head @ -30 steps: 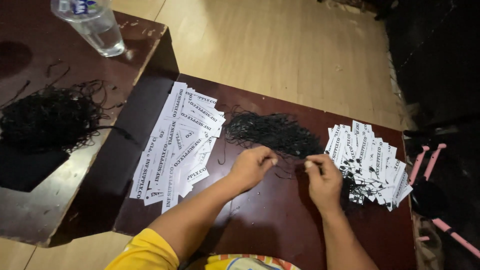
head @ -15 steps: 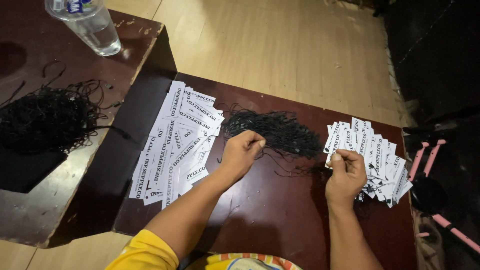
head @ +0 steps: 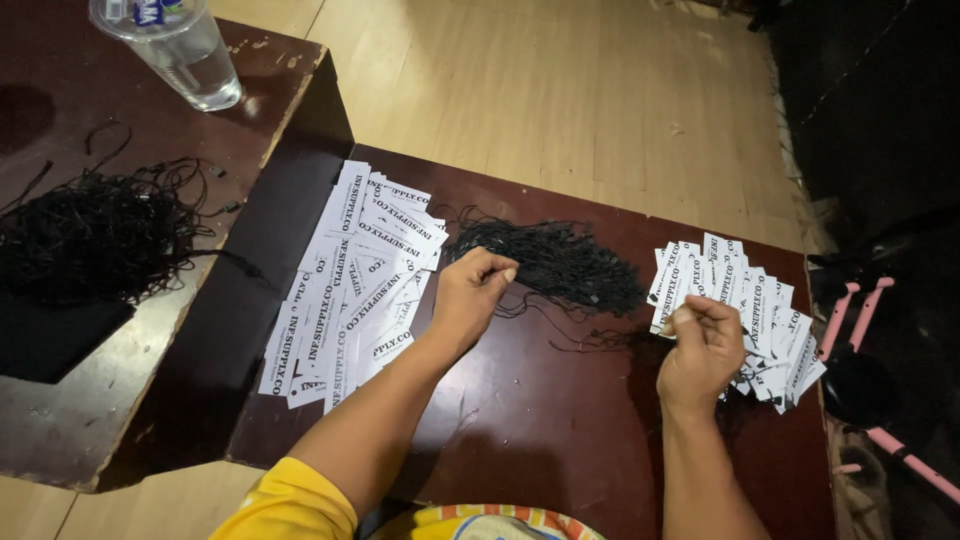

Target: The person sits on the floor and repeatedly picks up small white tags and black cords from a table. They thread the cords through the tags and place the assembled items into a pile on the right side of the table.

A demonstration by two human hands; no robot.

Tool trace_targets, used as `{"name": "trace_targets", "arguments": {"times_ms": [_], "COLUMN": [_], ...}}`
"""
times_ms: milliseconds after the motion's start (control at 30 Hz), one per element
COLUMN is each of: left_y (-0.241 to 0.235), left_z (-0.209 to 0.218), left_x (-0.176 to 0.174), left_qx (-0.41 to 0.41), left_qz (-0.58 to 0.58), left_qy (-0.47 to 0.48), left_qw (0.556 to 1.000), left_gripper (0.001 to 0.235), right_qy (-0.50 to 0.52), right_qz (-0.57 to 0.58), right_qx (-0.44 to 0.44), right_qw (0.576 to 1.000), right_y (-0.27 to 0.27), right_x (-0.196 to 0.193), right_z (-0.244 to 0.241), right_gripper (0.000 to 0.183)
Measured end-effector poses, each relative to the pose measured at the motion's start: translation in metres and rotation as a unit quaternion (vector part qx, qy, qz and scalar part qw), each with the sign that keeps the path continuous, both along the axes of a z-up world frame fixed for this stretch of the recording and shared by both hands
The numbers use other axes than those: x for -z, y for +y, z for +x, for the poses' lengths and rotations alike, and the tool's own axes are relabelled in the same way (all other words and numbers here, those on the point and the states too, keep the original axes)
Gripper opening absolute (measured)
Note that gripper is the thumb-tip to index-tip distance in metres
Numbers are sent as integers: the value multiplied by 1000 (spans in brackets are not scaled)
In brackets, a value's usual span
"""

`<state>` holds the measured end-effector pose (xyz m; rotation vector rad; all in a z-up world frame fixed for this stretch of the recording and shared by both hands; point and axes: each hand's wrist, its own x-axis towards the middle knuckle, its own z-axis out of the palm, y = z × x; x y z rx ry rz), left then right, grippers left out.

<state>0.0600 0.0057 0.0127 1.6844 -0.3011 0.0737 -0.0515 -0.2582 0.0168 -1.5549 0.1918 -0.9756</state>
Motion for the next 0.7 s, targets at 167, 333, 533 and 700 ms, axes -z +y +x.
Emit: {"name": "trace_targets", "arguments": {"times_ms": [167,333,533,700], "left_y": [-2,-9,-16,-13], "left_z": [-5,-17,-46,-49], "left_x": [1,0,-7,-19], "left_qx": [24,47,167,231], "left_qz": [-65,-18,120,151], "left_qy": [57,10,-116,-91], "left_qw": [996,999,972,957], "left_gripper": [17,20,27,33], "right_qy": [29,109,121,139], "right_qz": [76,-58,-219,-217], "right_qx": [-215,-180,-193,-198], "right_qw": [973,976,949,946], "right_y": [-10,24,72,62], "right_x": [30,18,0,12], "right_z": [-7,-6,-10,-10], "right_gripper": [17,12,16,13]}}
